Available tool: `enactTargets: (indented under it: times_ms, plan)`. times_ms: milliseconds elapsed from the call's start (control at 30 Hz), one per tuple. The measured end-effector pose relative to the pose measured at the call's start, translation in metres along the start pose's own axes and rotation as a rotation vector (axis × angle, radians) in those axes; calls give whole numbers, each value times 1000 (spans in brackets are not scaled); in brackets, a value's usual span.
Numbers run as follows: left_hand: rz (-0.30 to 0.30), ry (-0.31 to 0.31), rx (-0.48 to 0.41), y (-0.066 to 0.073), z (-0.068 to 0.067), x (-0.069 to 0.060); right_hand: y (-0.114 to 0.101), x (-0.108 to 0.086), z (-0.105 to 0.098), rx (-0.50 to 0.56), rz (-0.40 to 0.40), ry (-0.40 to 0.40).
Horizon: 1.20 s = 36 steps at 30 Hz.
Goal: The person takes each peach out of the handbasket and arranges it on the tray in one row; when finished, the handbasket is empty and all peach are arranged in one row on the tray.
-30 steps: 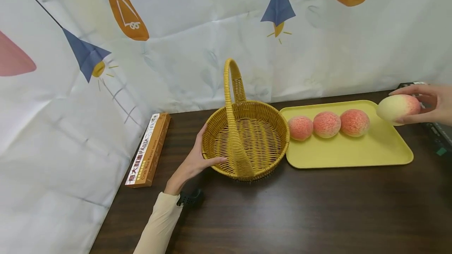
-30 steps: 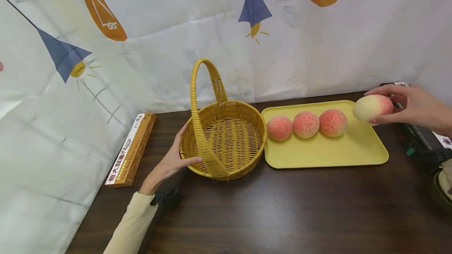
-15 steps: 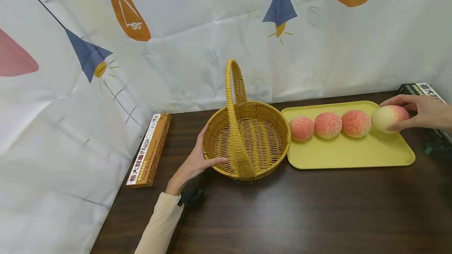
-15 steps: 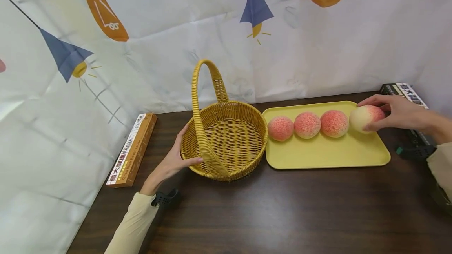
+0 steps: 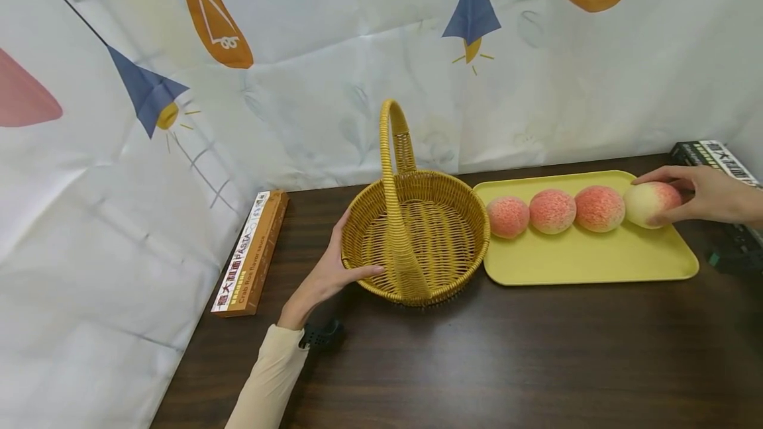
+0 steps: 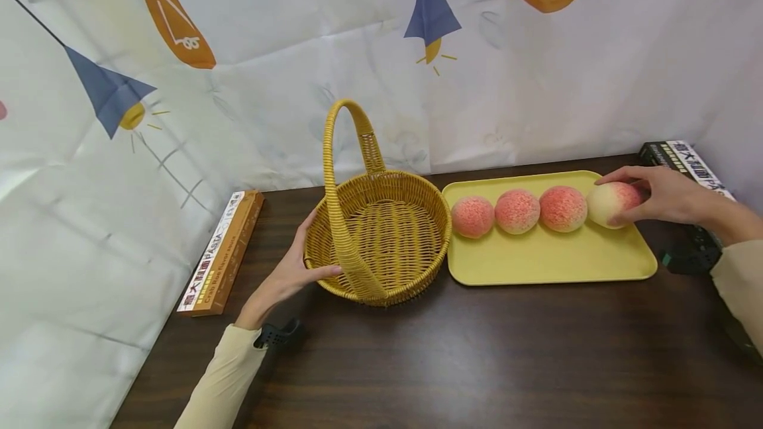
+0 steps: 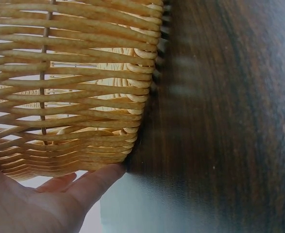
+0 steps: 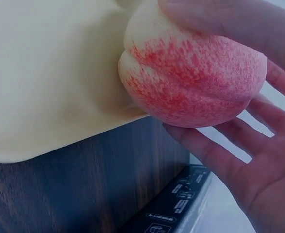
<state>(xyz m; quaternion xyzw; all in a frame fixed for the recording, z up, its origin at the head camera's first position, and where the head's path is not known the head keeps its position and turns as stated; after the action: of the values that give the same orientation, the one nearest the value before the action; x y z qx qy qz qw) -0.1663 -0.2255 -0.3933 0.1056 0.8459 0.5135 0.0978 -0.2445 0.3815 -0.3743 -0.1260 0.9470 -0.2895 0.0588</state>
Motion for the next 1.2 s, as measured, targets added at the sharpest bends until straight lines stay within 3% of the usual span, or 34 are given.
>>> enactTargets:
  times_ms: [400, 600, 767, 900, 1200]
  plan:
    - [-8, -1, 7, 0, -2, 0, -21, 4, 4, -221, -47, 14]
    - [-5, -17, -7, -2, 1, 0, -27, 1, 7, -249, -84, -9]
    - [6, -6, 4, -1, 1, 0, -31, 1, 2, -234, -43, -60]
    - [3, 0, 4, -1, 0, 0, -35, 2, 1, -265, -24, -48]
    - [10, 0, -5, 1, 0, -2, -43, 2, 10, -338, -93, -24]
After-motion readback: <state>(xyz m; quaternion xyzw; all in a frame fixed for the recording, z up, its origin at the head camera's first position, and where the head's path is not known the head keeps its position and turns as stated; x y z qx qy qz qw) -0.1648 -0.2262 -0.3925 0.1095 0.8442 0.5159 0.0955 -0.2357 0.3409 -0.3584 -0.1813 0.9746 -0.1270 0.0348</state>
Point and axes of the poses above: each hand's wrist, its own x-axis towards the middle knuckle, its own z-axis out of the palm, y = z × x, the point moved 3 cm from there along x, towards the middle knuckle, and after that the axes turned 2 degrees about x, right-handed, at the moved point
